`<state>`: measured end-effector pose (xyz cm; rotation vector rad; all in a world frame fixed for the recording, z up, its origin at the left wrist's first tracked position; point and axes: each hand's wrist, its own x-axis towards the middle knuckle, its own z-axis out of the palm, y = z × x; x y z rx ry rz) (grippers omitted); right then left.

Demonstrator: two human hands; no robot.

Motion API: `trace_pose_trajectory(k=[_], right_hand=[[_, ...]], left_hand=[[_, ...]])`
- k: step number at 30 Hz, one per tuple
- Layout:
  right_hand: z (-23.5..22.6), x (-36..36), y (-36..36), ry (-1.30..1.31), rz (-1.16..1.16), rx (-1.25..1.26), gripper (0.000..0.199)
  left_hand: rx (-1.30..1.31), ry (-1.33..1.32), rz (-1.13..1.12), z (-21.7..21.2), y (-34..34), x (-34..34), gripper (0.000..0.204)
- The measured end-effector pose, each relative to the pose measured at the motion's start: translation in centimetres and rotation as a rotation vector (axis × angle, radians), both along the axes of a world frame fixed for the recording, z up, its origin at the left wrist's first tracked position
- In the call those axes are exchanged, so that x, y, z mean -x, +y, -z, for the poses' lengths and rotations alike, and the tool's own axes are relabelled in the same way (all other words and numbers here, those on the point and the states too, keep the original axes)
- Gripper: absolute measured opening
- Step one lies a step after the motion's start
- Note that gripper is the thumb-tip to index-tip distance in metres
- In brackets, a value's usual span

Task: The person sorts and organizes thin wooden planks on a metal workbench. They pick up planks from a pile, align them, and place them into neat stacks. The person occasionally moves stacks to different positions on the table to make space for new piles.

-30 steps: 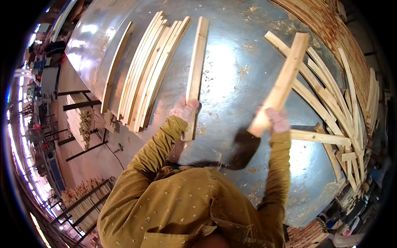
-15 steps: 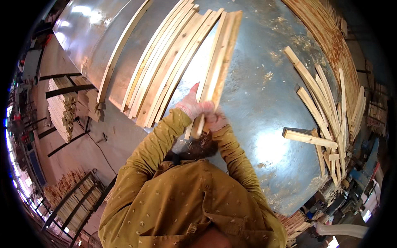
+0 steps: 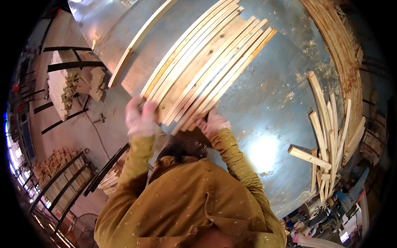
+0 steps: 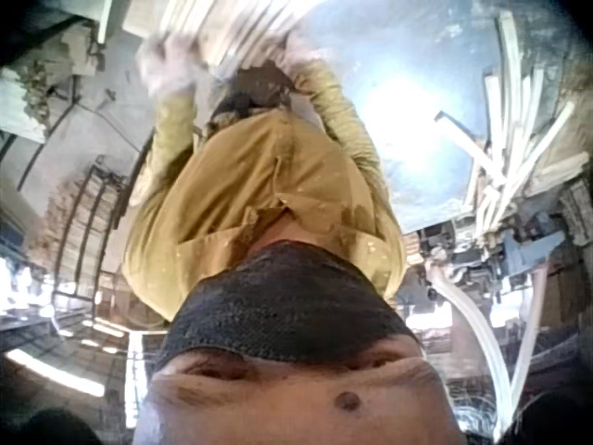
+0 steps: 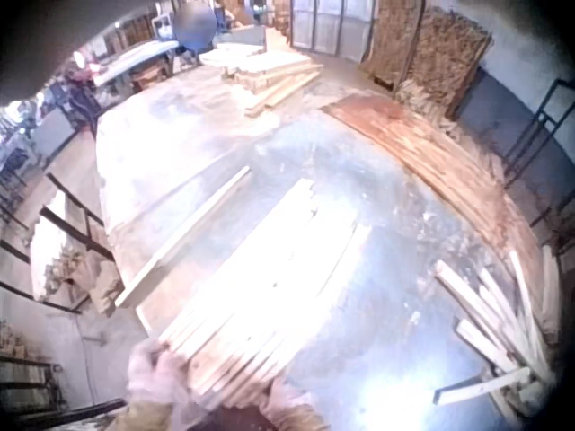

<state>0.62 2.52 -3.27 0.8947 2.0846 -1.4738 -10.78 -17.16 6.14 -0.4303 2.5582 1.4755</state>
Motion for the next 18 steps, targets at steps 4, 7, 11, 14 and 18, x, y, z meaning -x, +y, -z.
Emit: trace_pose_trajectory(k=[4,7,11,14,18], right_hand=[[-3.5,2.3,5.6,0.298,-0.393,-0.350,0.047],[-7.6,10.3,13.8,0.595,-0.036,-0.467,0.027],[-7.4,23.5,22.1,0.379,-0.607,-1.304,0.058],[-7.5,29.2,19.3,-0.222,-0.712,-1.171,0.077],[-4.4,28.7,18.0,-0.140,-0.651,-1.125,0.084]], left_hand=[[0.167,-0.355,-0.083,7.9,-10.8,-5.0,0.089],[0.189,-0.296,-0.067,8.1,-6.7,-5.0,0.090],[0.131,-0.116,0.096,8.5,-3.5,-3.1,0.085],[0.034,-0.065,0.078,9.3,-2.5,-3.7,0.083],[0.039,-0.116,-0.057,10.0,-1.2,-5.3,0.074]])
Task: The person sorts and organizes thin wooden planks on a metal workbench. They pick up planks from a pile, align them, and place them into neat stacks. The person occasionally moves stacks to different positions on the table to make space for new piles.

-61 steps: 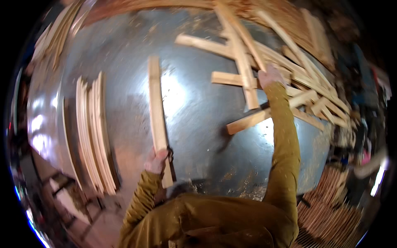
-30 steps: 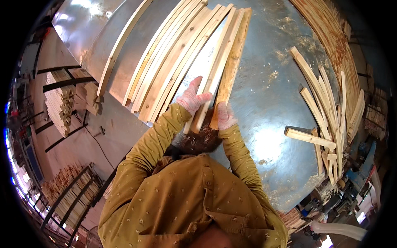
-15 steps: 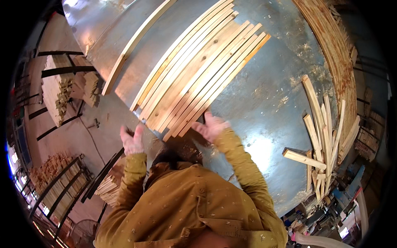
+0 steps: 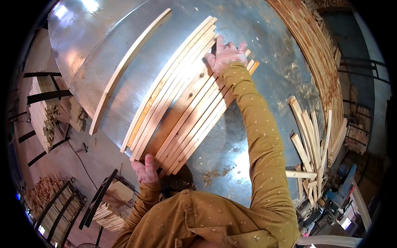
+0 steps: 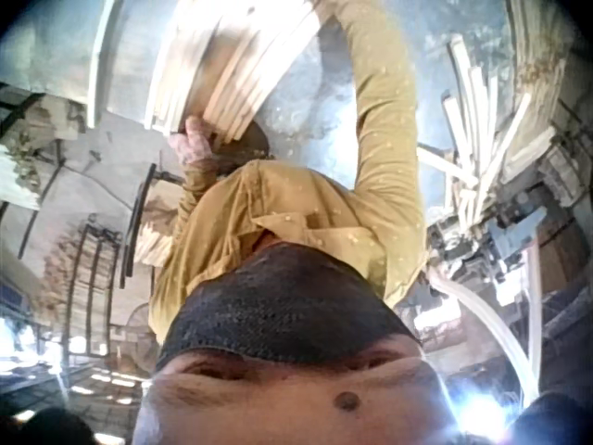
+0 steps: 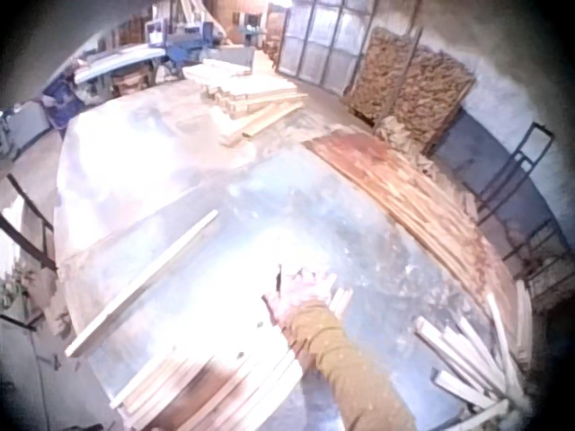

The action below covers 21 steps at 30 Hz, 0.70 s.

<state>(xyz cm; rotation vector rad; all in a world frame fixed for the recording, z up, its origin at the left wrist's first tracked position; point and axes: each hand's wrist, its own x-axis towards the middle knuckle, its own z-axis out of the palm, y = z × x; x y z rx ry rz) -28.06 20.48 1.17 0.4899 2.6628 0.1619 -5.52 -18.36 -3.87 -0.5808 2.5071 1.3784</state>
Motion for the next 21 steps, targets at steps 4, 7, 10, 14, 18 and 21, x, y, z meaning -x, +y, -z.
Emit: trace_pose_trajectory(k=[4,7,10,14,18,21], right_hand=[[0.4,-1.6,0.7,0.396,0.167,0.260,0.079],[-0.8,-0.9,1.2,0.729,0.315,0.648,0.068],[-1.9,1.0,-0.1,0.692,0.660,0.870,0.060],[2.6,4.1,1.7,0.767,0.757,1.000,0.046],[6.4,2.9,4.8,0.662,0.510,0.872,0.036],[-0.3,-4.0,0.9,1.078,0.305,0.323,0.045]], left_hand=[[-0.299,-0.112,-0.096,-4.2,-0.1,1.5,0.071],[-0.242,0.275,-0.142,-3.6,0.8,0.2,0.066],[-0.197,0.335,-0.117,-3.5,-0.5,0.3,0.069],[-0.130,0.428,0.145,-4.8,-2.7,0.2,0.077],[0.011,0.354,0.402,-8.6,0.2,13.1,0.090],[0.202,0.188,0.719,-6.7,2.1,15.9,0.111]])
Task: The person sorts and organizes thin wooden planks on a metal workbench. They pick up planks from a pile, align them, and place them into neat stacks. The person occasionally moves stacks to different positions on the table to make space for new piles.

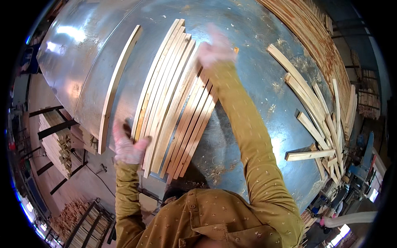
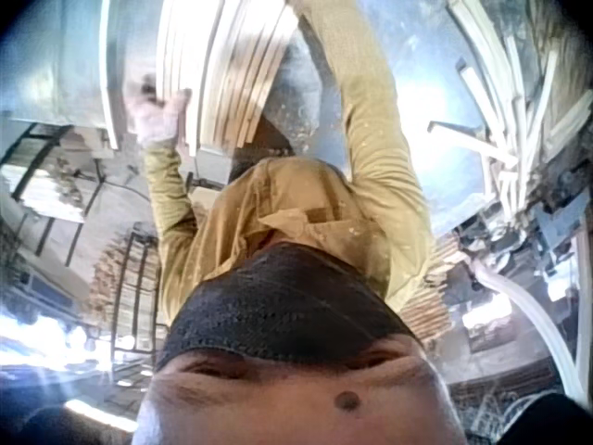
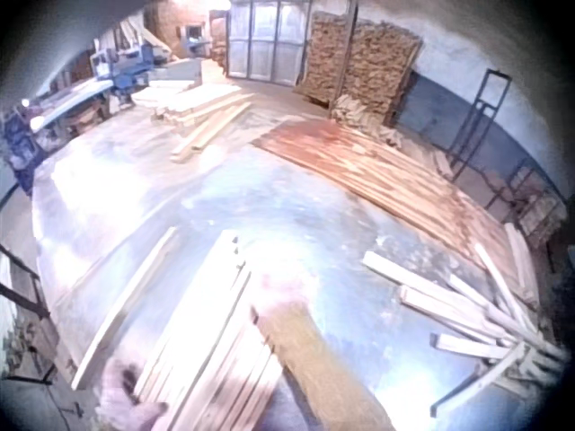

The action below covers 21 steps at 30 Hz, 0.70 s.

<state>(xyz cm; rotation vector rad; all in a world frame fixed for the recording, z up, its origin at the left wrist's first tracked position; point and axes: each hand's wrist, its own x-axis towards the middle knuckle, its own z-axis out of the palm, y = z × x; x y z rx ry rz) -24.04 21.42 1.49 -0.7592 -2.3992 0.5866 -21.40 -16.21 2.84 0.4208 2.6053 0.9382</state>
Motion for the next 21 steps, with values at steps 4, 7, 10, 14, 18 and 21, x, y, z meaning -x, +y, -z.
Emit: trace_pose_trajectory(k=[4,7,10,14,18,21], right_hand=[[-3.5,-11.6,-1.9,-0.310,0.199,0.658,0.066],[-0.1,-15.8,-7.9,-0.648,0.110,0.810,0.090],[1.9,-16.0,-12.7,-0.794,0.023,0.749,0.110],[3.9,-17.6,-13.6,-0.348,-0.032,0.833,0.120],[2.8,-17.9,-12.7,-0.696,-0.031,0.817,0.116],[3.7,-18.3,-13.1,-0.667,-0.088,0.741,0.114]], left_hand=[[0.411,0.023,0.195,1.4,4.1,-0.7,0.119],[0.435,-0.023,0.175,1.0,4.9,-0.4,0.117],[0.483,0.094,0.218,0.5,4.4,1.7,0.111],[0.494,0.704,0.343,-0.2,4.4,0.9,0.088],[0.216,0.344,0.459,4.4,5.0,-4.4,0.063],[0.304,0.205,0.302,4.9,6.2,-5.4,0.060]])
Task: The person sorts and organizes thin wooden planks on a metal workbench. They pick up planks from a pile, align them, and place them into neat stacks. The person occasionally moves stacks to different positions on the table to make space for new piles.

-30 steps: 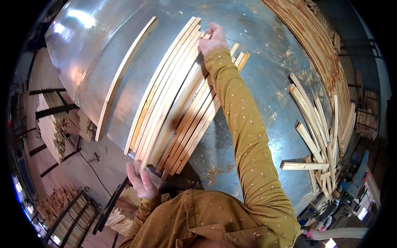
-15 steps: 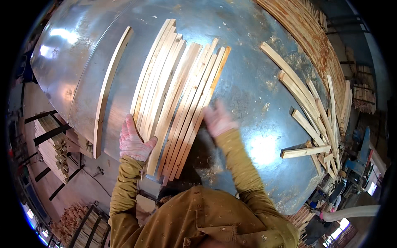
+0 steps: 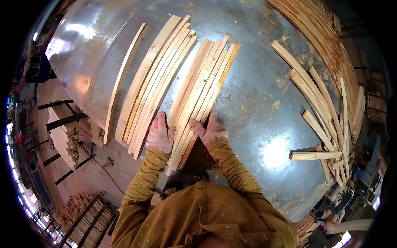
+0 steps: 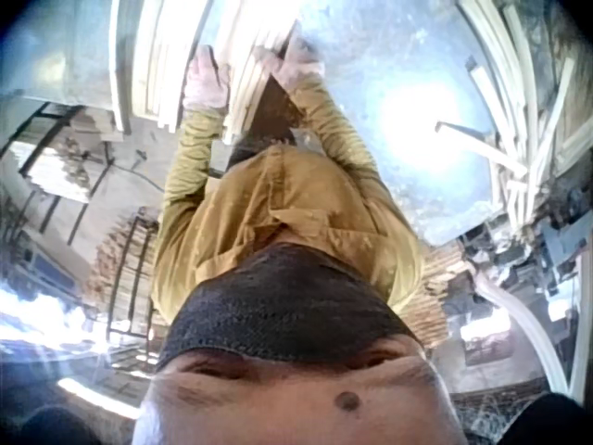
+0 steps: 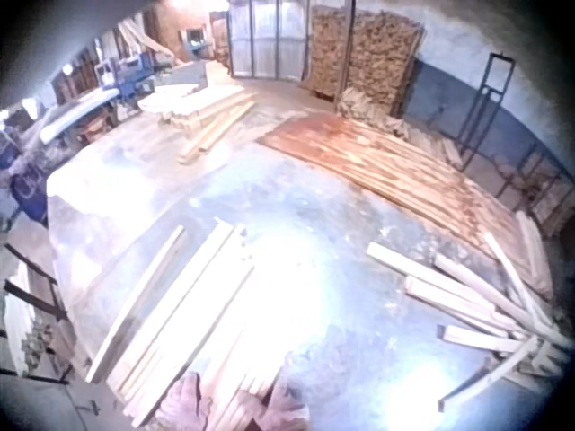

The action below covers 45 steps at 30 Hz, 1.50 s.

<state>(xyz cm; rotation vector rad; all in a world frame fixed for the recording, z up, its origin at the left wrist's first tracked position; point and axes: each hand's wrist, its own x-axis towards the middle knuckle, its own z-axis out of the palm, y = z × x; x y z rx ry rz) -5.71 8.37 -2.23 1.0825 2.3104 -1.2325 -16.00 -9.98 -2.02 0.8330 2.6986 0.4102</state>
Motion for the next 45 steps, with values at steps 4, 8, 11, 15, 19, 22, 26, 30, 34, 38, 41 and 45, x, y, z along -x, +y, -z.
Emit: trace_pose_trajectory(k=[4,8,11,15,19,22,26,30,34,38,41,45], right_hand=[[-0.5,0.7,-1.0,-0.012,-0.018,0.011,0.108],[1.8,1.8,-1.8,0.000,-0.094,0.173,0.113],[0.5,5.2,-3.1,-0.212,-0.238,0.100,0.117],[-0.5,5.9,-3.3,-0.124,-0.263,0.241,0.114],[0.9,5.4,-4.0,-0.062,-0.241,0.180,0.112],[2.1,4.3,-4.3,0.067,-0.156,0.218,0.112],[3.1,4.6,-1.4,0.221,-0.375,0.189,0.076],[-7.5,11.2,11.3,0.238,-0.027,-0.367,0.051],[-2.5,17.2,20.3,0.130,-0.408,-0.810,0.054],[-3.0,18.0,20.4,0.057,-0.514,-0.739,0.054],[-4.6,16.8,21.0,0.212,-0.506,-0.676,0.053],[-3.5,15.7,22.6,0.784,-0.122,0.062,0.066]], left_hand=[[-0.014,-0.326,-0.207,-0.7,0.3,1.3,0.057],[-0.137,-0.349,-0.219,-3.4,0.5,2.5,0.046],[-0.412,0.076,-0.134,-5.6,-0.4,6.2,0.050],[-0.250,0.105,-0.223,-3.4,-3.3,14.1,0.059],[0.164,0.135,-0.277,-0.7,-1.6,14.0,0.070],[0.069,-0.092,-0.222,-3.1,-0.8,14.6,0.084],[0.201,0.025,-0.149,-3.1,-0.6,11.8,0.104],[0.090,0.286,0.032,-2.1,-1.1,9.2,0.107],[0.075,0.226,0.208,-4.4,4.0,3.6,0.102],[0.169,0.163,0.201,-5.1,4.5,3.3,0.098],[0.177,0.165,0.226,-5.1,4.8,2.7,0.091],[-0.101,0.235,0.294,-4.8,4.7,1.9,0.068]])
